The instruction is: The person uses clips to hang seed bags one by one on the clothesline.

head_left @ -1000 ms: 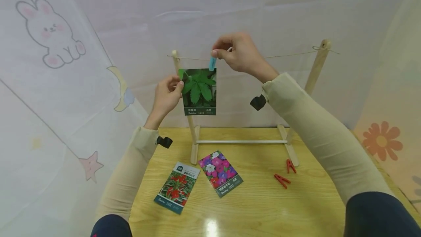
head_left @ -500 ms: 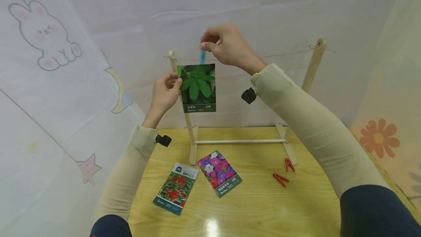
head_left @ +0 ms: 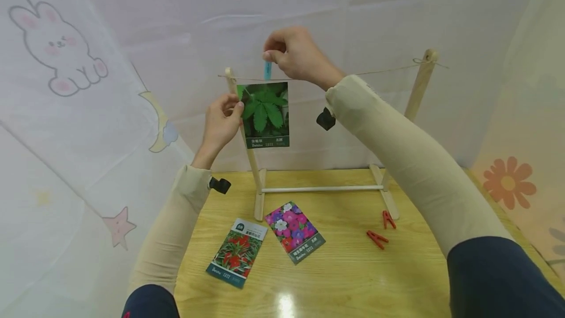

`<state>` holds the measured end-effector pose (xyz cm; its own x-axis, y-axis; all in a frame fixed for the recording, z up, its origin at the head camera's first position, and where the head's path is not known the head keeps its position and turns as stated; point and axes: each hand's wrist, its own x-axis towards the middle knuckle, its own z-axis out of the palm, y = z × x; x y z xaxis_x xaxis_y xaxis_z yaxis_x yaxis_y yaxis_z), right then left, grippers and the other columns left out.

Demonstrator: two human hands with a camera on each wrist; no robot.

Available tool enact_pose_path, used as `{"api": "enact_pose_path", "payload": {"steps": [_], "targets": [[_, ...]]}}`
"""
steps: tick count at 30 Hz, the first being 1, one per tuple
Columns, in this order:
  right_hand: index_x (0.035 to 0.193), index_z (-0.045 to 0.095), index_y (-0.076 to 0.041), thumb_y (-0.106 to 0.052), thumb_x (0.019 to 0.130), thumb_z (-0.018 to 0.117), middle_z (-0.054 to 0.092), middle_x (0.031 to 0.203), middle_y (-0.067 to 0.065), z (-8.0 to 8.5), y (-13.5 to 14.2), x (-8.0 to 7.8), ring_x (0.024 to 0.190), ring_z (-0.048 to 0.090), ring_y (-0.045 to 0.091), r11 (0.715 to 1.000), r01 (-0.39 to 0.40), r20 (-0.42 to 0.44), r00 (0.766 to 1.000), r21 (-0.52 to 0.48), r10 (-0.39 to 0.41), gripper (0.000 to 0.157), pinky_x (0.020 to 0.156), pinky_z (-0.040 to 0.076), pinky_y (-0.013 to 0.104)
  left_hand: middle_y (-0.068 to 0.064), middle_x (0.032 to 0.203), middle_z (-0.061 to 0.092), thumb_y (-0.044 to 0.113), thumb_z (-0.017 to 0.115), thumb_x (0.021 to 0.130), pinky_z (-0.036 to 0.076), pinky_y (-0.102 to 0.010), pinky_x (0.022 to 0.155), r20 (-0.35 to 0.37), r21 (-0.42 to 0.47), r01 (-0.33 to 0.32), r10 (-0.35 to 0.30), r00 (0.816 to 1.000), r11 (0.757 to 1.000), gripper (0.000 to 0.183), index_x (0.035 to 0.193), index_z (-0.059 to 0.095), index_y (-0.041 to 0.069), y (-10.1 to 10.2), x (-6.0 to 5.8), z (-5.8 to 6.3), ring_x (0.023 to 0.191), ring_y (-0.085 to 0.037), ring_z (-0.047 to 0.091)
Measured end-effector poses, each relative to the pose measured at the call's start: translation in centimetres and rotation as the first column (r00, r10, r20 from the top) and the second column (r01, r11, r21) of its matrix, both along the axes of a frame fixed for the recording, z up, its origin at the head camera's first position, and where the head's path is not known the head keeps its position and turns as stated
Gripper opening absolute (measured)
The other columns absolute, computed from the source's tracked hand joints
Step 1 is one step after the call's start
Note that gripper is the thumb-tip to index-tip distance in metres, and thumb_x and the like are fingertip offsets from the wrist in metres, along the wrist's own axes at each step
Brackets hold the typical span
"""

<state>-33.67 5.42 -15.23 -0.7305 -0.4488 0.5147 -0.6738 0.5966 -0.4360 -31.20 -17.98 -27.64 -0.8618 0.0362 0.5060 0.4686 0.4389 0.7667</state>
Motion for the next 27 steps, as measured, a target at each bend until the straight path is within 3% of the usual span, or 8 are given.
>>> {"api": "enact_pose_path", "payload": {"steps": [9, 20, 27], "targets": [[0.122, 0.074, -0.002, -0.020, 0.112, 0.058, 0.074, 0.112, 0.012, -0.1, -0.5, -0.7, 0.087, 0.058, 0.018, 1.000, 0.001, 0.042, 0.999, 0.030, -0.003, 0.026, 0.079, 0.047, 0.029, -0.025, 0.120, 0.075, 0.011, 0.061, 0.109, 0.057, -0.019, 0.067, -0.014, -0.013, -0.001, 0.001, 1.000, 1.000, 0.026, 0.127, 0.068, -0.006, 0.0, -0.1, -0.2, 0.095, -0.041, 0.075], [0.121, 0.076, 0.000, -0.017, 0.111, 0.059, 0.075, 0.113, 0.015, -0.5, -0.7, -1.1, 0.084, 0.058, 0.017, 0.999, -0.026, 0.049, 0.999, 0.024, 0.025, 0.026, 0.076, 0.046, 0.029, -0.024, 0.123, 0.075, 0.013, 0.060, 0.109, 0.059, -0.023, 0.071, -0.014, -0.043, -0.019, 0.018, 1.000, 0.999, 0.027, 0.128, 0.067, -0.004, 0.3, -0.1, -0.2, 0.096, -0.039, 0.076], [0.122, 0.077, -0.001, -0.018, 0.111, 0.060, 0.074, 0.110, 0.015, -0.5, -0.7, -1.0, 0.083, 0.058, 0.017, 0.999, -0.024, 0.075, 0.997, 0.028, 0.022, 0.026, 0.074, 0.046, 0.028, -0.024, 0.119, 0.075, 0.011, 0.060, 0.109, 0.056, -0.019, 0.065, -0.035, -0.042, -0.007, 0.006, 0.999, 0.999, 0.026, 0.128, 0.067, -0.005, 0.3, -0.2, -0.2, 0.090, -0.040, 0.076]]}}
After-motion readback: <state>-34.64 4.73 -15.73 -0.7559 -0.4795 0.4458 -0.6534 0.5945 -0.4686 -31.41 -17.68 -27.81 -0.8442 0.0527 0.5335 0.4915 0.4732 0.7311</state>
